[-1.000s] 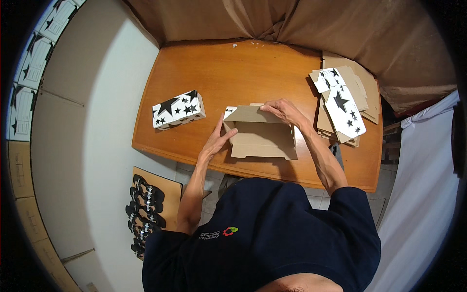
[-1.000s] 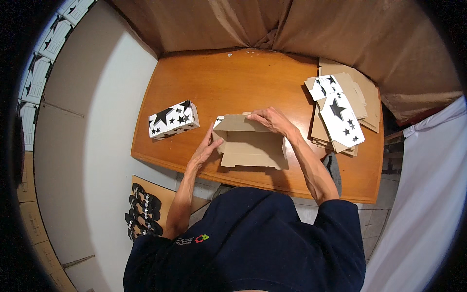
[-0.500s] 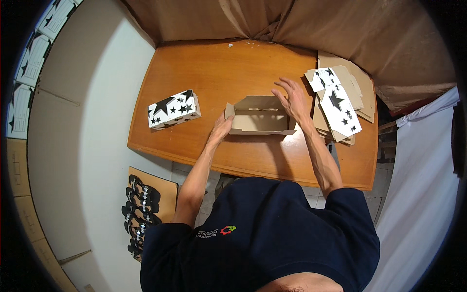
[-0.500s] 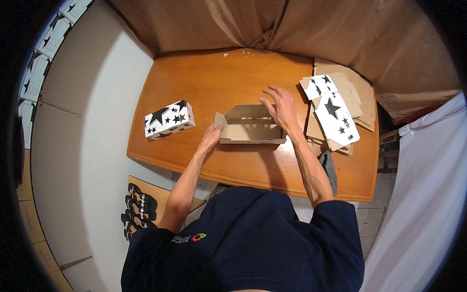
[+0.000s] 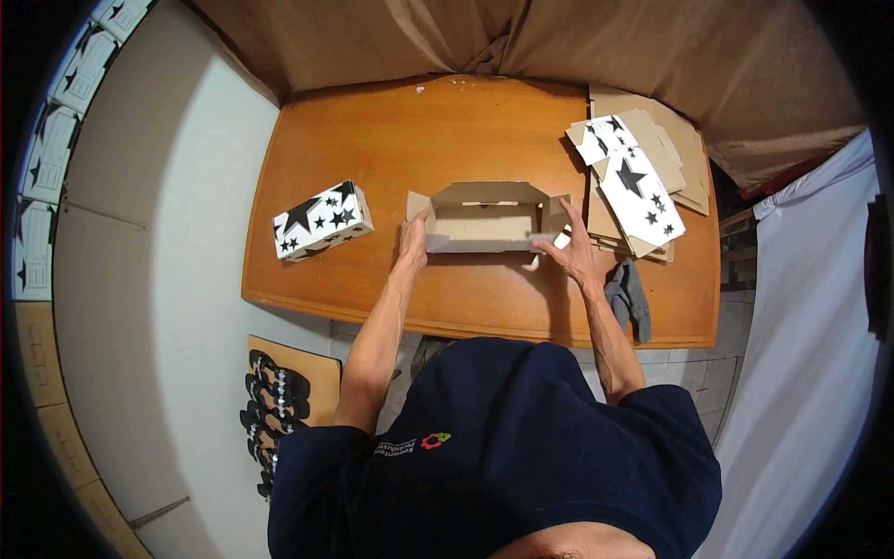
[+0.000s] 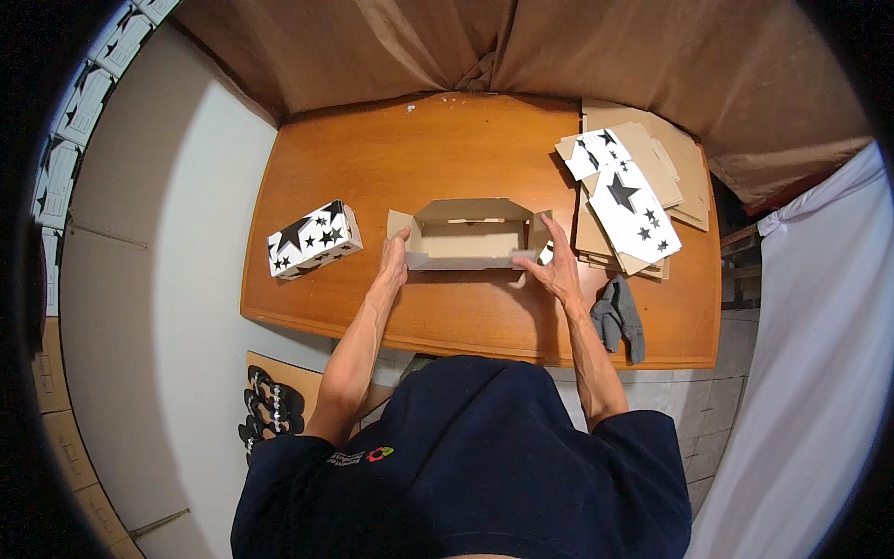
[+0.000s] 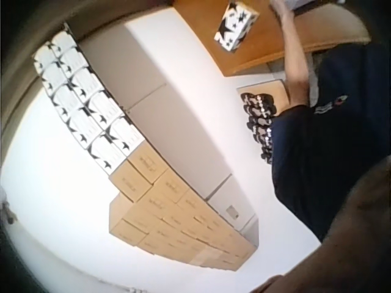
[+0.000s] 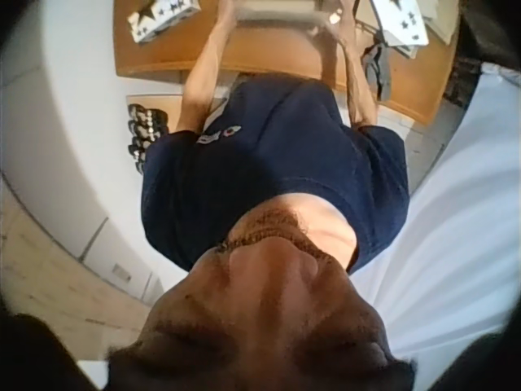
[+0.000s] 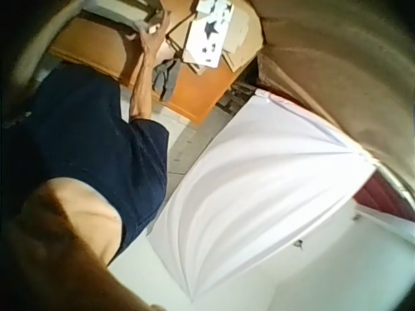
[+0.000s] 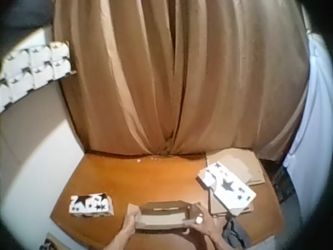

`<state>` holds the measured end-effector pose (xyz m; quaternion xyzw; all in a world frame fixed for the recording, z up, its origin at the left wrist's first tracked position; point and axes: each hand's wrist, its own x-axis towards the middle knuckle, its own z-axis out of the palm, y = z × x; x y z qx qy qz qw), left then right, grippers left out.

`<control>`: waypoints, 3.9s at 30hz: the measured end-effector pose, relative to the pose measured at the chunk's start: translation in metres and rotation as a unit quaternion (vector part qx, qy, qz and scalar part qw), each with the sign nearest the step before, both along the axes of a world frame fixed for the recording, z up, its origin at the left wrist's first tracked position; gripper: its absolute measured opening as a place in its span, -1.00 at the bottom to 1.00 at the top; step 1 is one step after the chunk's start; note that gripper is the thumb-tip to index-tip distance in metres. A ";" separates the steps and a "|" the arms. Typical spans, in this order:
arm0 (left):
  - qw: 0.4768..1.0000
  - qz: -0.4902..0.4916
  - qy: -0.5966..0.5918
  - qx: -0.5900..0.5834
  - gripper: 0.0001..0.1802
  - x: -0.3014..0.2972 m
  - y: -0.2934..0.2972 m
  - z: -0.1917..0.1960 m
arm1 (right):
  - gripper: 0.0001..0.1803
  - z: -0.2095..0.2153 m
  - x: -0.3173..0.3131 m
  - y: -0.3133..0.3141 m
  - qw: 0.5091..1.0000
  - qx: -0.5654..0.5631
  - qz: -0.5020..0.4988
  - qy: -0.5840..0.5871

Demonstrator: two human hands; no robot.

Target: Assembling flat cardboard into shoe boxes and placing them onto a storage shelf.

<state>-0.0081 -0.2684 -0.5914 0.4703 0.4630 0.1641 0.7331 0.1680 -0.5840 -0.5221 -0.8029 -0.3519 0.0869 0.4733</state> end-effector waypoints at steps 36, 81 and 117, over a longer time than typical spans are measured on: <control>0.961 -0.088 -0.057 0.257 0.00 -0.053 -0.037 0.010 | 0.17 -0.042 -0.035 0.057 0.988 0.012 -0.012 0.156; 0.976 -0.051 0.075 0.197 0.17 -0.055 -0.036 0.034 | 0.07 -0.027 -0.022 0.059 0.979 -0.002 -0.052 0.200; 0.949 -0.103 0.036 0.297 -0.62 -0.109 -0.033 0.018 | -0.57 -0.041 -0.004 0.021 0.971 -0.009 0.061 0.232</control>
